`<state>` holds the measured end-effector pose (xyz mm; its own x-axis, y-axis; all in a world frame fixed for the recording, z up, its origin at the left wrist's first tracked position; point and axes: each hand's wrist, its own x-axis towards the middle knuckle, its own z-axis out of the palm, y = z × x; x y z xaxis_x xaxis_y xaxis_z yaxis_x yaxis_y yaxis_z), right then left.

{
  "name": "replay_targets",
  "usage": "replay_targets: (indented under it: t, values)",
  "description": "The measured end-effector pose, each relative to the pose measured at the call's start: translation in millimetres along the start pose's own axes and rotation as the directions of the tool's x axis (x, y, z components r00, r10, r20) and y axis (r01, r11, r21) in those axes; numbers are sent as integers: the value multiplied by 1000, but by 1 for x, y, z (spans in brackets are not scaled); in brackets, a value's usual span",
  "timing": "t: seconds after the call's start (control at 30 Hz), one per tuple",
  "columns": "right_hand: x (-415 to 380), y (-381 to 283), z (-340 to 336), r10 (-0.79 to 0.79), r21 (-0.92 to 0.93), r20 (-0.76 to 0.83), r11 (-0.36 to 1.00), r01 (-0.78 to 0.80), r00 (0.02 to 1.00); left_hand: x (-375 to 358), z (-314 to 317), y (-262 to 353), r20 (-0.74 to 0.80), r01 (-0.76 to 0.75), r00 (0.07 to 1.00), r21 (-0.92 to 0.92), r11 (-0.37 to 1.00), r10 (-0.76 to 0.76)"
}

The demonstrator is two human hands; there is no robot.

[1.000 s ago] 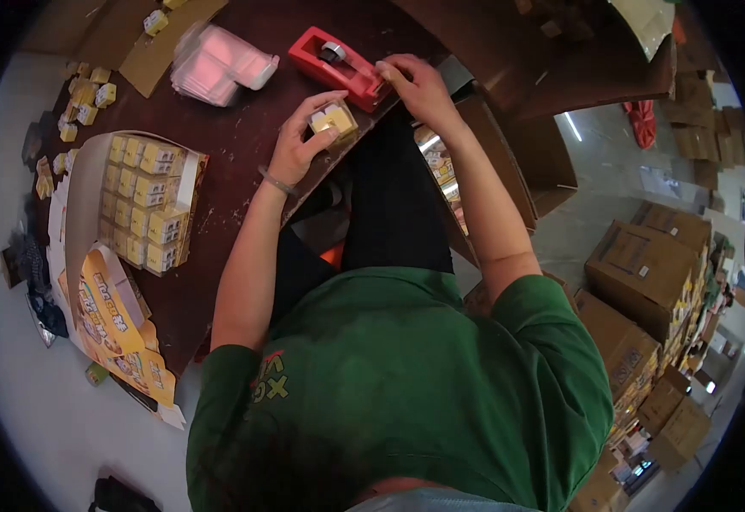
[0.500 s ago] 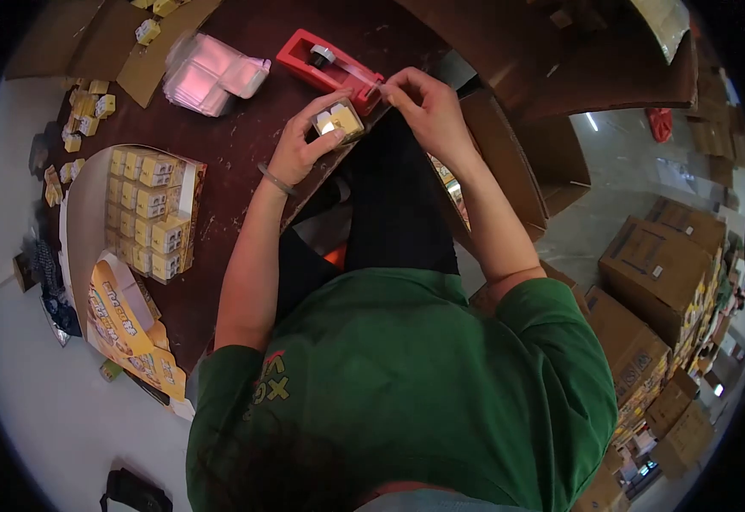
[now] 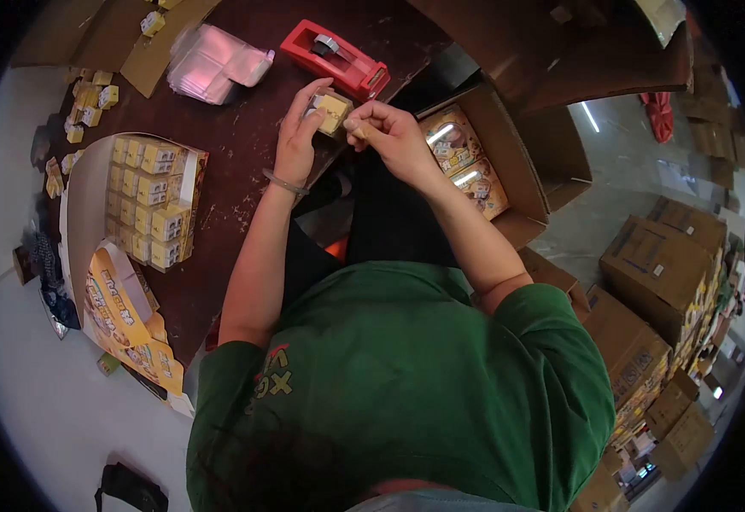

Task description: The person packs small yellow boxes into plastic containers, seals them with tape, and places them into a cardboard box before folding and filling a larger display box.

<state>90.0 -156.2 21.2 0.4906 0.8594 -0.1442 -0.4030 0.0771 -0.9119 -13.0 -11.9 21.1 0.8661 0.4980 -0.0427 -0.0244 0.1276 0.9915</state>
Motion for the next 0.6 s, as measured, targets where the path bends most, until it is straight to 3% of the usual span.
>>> replay_targets:
  t: [0.13,0.23,0.27,0.33,0.37,0.4,0.43,0.47,0.5,0.57,0.6]
  values:
    - [6,8,1,-6,-52,-70,999,2,998,2,-6,-4,39,7,999,-112,994,-2]
    - [11,15,-3,30,-57,-102,998,-35,994,-1,-3,-1,51,-63,997,237,970,52]
    - [12,17,-4,44,-51,-109,997,-50,993,-2,-3,-1,22,-38,999,167,985,34]
    - [9,11,6,-129,-533,-227,846,-12,965,0,-4,-3,-32,-2,999,27,1000,3]
    - [5,6,14,-234,-728,-249,685,-22,940,-5,-5,-7,-68,-15,998,-168,986,3]
    - [-1,-2,22,-150,-745,-280,657,-116,948,-10,-6,-13,-101,-39,995,-356,934,4]
    - [-8,-2,29,-206,-752,-257,657,-61,944,-15,-4,-14,-132,-67,991,-531,845,-5]
    - [-14,2,34,-252,-754,-238,656,-15,938,-22,-3,-15,-189,-137,981,-578,804,32]
    - [-15,7,36,-442,-850,-100,504,155,891,-29,1,-15,-196,-137,981,-662,737,6]
    - [-14,7,36,-275,-552,-136,819,157,952,-41,7,-16,-200,-135,978,-805,577,-50]
    - [-12,1,37,-190,-362,-125,923,134,974,-45,6,-15,-184,-149,983,-797,585,0]
